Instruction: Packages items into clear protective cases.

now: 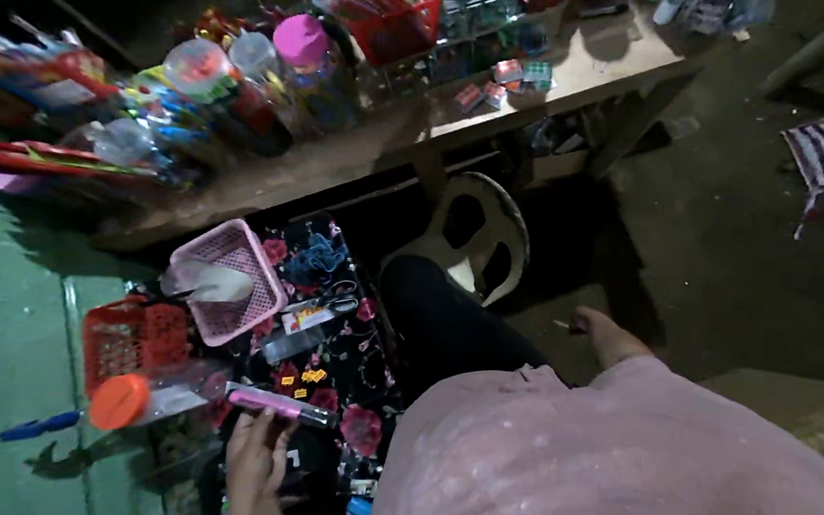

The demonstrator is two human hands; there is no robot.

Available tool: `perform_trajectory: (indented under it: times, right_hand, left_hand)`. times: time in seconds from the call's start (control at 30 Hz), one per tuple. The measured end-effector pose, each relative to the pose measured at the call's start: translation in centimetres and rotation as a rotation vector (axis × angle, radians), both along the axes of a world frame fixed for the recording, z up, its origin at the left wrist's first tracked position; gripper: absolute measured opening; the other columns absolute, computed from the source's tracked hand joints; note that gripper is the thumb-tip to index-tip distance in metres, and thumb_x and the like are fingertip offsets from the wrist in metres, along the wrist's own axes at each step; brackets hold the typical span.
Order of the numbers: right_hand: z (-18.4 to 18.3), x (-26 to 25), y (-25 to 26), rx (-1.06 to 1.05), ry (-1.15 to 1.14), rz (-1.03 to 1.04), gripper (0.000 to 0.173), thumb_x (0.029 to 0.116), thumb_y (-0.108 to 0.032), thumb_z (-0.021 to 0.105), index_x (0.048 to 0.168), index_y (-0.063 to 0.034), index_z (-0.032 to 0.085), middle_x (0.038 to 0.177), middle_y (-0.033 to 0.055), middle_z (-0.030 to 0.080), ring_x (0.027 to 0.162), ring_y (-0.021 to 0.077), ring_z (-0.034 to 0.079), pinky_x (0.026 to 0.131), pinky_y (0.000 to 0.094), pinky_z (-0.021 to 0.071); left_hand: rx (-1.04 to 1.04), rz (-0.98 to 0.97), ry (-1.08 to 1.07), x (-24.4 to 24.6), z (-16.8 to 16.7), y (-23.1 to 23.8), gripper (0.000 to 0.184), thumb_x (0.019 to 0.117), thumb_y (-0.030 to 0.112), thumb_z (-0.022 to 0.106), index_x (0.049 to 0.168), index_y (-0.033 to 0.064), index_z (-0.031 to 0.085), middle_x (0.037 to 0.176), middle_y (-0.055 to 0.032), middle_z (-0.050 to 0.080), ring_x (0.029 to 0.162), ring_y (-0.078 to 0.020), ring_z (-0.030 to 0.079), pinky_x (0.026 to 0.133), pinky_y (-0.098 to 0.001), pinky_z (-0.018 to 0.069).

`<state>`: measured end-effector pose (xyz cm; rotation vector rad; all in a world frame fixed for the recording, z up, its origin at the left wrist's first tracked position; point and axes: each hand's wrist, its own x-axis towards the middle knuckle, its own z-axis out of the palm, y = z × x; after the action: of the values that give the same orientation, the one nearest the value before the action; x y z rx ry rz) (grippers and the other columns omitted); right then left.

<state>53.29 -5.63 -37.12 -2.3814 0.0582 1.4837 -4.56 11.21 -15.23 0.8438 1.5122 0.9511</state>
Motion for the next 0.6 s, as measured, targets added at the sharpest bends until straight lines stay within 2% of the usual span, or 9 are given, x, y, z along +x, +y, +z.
perform_trajectory:
  times: [0.03, 0.07, 0.13, 0.17, 0.23, 0.33, 0.4, 0.47, 0.6]
  right_hand:
    - [0.1, -1.1, -0.4, 0.025, 0.031, -0.114, 0.034, 0.1082, -0.016, 0.042, 0.132, 0.0045, 0.054, 0.117, 0.0217, 0.06, 0.098, 0.0276, 0.062, 0.084, 0.0414, 0.054]
    - [-0.4, -1.1, 0.5, 0.012, 0.067, -0.126, 0.034, 0.1083, -0.016, 0.041, 0.134, 0.0048, 0.053, 0.119, 0.0219, 0.06, 0.098, 0.027, 0.062, 0.085, 0.0406, 0.0536]
    - [-0.5, 1.1, 5.3, 0.004, 0.043, 0.063, 0.034, 0.1077, -0.013, 0.047, 0.134, 0.0082, 0.053, 0.122, 0.0234, 0.061, 0.103, 0.0274, 0.065, 0.09, 0.0405, 0.0535]
    - [0.9, 2.5, 8.4, 0.085, -0.036, 0.052, 0.035, 0.1059, -0.014, 0.052, 0.133, 0.0082, 0.055, 0.122, 0.0235, 0.062, 0.102, 0.0278, 0.065, 0.091, 0.0415, 0.0536]
    - [3.9, 6.4, 14.8, 0.398, -0.215, -0.204, 0.038, 0.1043, -0.018, 0.056, 0.134, 0.0058, 0.057, 0.122, 0.0213, 0.065, 0.1, 0.0244, 0.067, 0.088, 0.0381, 0.0556]
    - [7.3, 11.9, 22.3, 0.71, -0.312, -0.517, 0.051, 0.1106, -0.031, 0.045, 0.147, 0.0041, 0.044, 0.136, 0.0217, 0.059, 0.113, 0.0256, 0.064, 0.093, 0.0368, 0.0532]
    - [7.4, 12.2, 23.5, 0.756, -0.403, -0.505, 0.051, 0.1102, -0.027, 0.045, 0.151, 0.0033, 0.038, 0.145, 0.0235, 0.053, 0.126, 0.0309, 0.058, 0.101, 0.0425, 0.0497]
    - [6.1, 9.9, 22.4, 0.739, -0.48, -0.339, 0.049, 0.1093, -0.019, 0.045, 0.152, 0.0045, 0.039, 0.145, 0.0259, 0.053, 0.133, 0.0343, 0.055, 0.109, 0.0457, 0.0458]
    - [1.8, 2.4, 17.4, 0.585, -0.47, -0.066, 0.041, 0.1075, -0.016, 0.049, 0.144, 0.0032, 0.052, 0.133, 0.0263, 0.062, 0.125, 0.0382, 0.061, 0.108, 0.0517, 0.0468]
  left_hand:
    - [-0.011, -0.006, 0.025, 0.0, 0.3, -0.1, 0.018, 0.1083, 0.009, 0.035, 0.12, 0.0087, 0.048, 0.087, 0.0059, 0.066, 0.071, -0.004, 0.068, 0.065, -0.0225, 0.0608]
    - [-0.024, -0.016, 0.052, -0.1, 0.5, -0.2, 0.017, 0.1085, 0.009, 0.035, 0.12, 0.009, 0.048, 0.086, 0.0062, 0.066, 0.07, -0.0036, 0.067, 0.064, -0.0218, 0.0602]
    - [-0.052, -0.042, 0.098, -0.4, 1.1, -0.8, 0.017, 0.108, 0.009, 0.036, 0.12, 0.0096, 0.048, 0.085, 0.0071, 0.067, 0.069, -0.0026, 0.067, 0.064, -0.0206, 0.0595]
    - [-0.07, -0.051, 0.122, -0.5, 1.4, -1.1, 0.018, 0.1079, 0.009, 0.035, 0.121, 0.0091, 0.047, 0.086, 0.0072, 0.066, 0.069, -0.0021, 0.067, 0.063, -0.0203, 0.059]
    - [-0.105, -0.05, 0.157, -0.7, 2.0, -1.8, 0.017, 0.108, 0.008, 0.036, 0.122, 0.0085, 0.046, 0.085, 0.0079, 0.065, 0.069, -0.001, 0.066, 0.064, -0.0199, 0.0586]
    - [-0.119, -0.034, 0.173, -1.0, 2.7, -2.7, 0.015, 0.1072, 0.007, 0.036, 0.118, 0.0102, 0.045, 0.084, 0.0098, 0.065, 0.069, 0.0, 0.066, 0.064, -0.0201, 0.0585]
    - [-0.107, -0.007, 0.159, -0.9, 3.2, -3.8, 0.016, 0.1069, 0.007, 0.036, 0.12, 0.0095, 0.045, 0.087, 0.0095, 0.063, 0.071, 0.0009, 0.065, 0.065, -0.0195, 0.0578]
    - [-0.09, 0.019, 0.126, -1.3, 2.9, -5.2, 0.017, 0.1066, 0.006, 0.035, 0.12, 0.0092, 0.044, 0.087, 0.0103, 0.064, 0.071, 0.0014, 0.065, 0.065, -0.0188, 0.058]
    - [-0.085, 0.067, 0.07, -2.0, 1.6, -8.1, 0.017, 0.107, 0.005, 0.033, 0.118, 0.0086, 0.045, 0.082, 0.01, 0.065, 0.066, 0.0014, 0.065, 0.061, -0.0173, 0.0575]
